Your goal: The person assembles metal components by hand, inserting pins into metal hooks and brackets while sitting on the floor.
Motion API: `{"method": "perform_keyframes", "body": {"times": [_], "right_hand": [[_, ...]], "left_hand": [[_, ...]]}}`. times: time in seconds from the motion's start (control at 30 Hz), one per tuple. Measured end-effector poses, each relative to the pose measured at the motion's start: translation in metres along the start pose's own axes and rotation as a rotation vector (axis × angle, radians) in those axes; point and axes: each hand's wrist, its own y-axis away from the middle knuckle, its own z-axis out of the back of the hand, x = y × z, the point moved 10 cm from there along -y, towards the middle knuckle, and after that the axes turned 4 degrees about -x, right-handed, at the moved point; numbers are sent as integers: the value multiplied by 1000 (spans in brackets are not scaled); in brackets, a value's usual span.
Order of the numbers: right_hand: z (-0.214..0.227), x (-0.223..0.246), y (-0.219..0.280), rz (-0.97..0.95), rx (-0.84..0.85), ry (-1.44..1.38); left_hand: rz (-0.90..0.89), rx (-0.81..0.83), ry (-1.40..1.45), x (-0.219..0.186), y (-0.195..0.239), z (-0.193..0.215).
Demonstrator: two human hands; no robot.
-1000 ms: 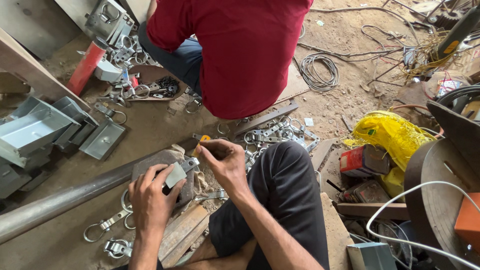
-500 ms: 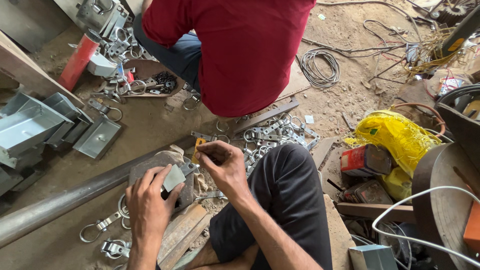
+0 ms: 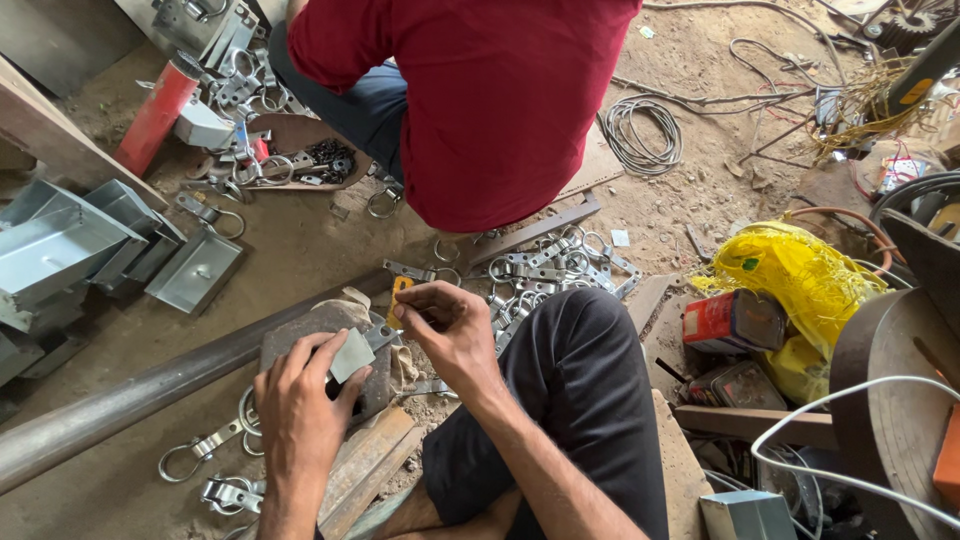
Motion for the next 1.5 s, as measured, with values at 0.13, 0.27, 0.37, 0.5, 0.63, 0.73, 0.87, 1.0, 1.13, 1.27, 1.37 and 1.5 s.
{"method": "perform_keyframes", "body": {"times": [0.13,0.27,0.37,0.5,0.63,0.73,0.87,1.0,1.13,1.27,1.37,1.5], "right_hand": [[-2,-1,-1,-7,36,70],[-9,-4,1,-43,83,104],[-9,-1,1,-31,80,135],[-7,-1,1,-38,78,129],[-7,0,1,-25,79,128],[-7,-1,1,-23,79,128],[-7,-3,0,-23,80,123],[-7,-2,0,-8,78,141],[-8,0,1,-13,78,117],[-8,3,2,-10,76,114],[-5,3,1,-11,55,148],[-1,1,0,-28,35,136]], "left_hand": [[-4,1,-2,-4,0,4],[2,-1,0,-7,0,9],[-7,-6,-5,-8,0,10],[-17,-13,0,-7,0,8],[-17,-17,0,-7,0,8],[-22,-26,0,-7,0,9],[-15,-29,-11,-3,0,5],[-51,-63,-26,-2,1,3],[-52,-63,7,-2,2,3],[-55,-78,11,-5,1,7],[-58,-74,3,-8,0,10],[-64,-100,33,-14,0,19]]}}
